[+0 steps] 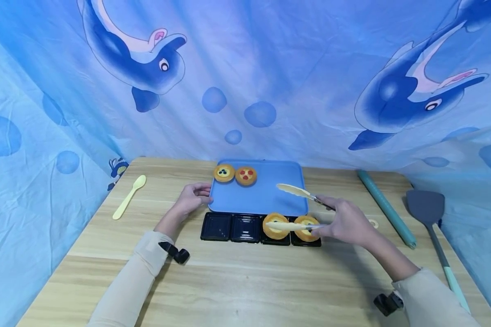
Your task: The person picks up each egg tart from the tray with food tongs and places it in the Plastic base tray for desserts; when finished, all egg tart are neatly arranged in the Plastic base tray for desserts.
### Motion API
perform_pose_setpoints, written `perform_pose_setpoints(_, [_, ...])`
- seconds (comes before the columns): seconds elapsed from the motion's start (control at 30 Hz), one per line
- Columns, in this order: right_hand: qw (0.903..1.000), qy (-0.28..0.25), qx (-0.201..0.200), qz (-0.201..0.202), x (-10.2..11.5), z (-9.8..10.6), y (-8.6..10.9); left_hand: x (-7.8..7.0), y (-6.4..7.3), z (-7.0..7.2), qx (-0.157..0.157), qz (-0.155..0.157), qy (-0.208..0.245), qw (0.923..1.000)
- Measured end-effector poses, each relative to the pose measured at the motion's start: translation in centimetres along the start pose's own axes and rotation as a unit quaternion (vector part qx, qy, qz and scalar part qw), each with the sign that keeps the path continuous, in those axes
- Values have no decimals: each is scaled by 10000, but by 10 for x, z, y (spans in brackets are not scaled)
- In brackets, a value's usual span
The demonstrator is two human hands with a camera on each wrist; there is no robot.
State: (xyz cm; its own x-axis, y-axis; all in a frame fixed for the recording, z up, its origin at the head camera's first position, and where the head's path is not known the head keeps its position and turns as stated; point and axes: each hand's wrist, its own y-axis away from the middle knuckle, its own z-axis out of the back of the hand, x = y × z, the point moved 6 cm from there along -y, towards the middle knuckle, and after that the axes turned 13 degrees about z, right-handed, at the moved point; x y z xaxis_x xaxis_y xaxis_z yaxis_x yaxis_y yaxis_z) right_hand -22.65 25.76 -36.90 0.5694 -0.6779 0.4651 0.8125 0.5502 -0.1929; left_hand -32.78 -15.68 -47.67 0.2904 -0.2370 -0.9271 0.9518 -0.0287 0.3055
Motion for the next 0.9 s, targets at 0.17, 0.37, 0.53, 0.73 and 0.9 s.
perform_pose_setpoints(0.17, [9999,-105,-66,-21,-8,3,-17,-1,1,0,-38,-59,17,10000])
perform_pose_setpoints(0.37, [10000,-40,-49,-65,-19,-2,-48,-1,2,-1,-12,-52,43,10000])
perform_pose_setpoints(0.53, [10000,-32,17,-1,-26,-15,-77,-1,3,-1,-21,-44,20,10000])
perform_pose_setpoints(0.73, [9994,-153,218,229,-26,-34,-113,-1,3,0,2,-77,57,10000])
perform_pose_setpoints(0.9, [9990,-120,422,120,-32,-41,-139,-2,3,0,-16,-56,34,10000])
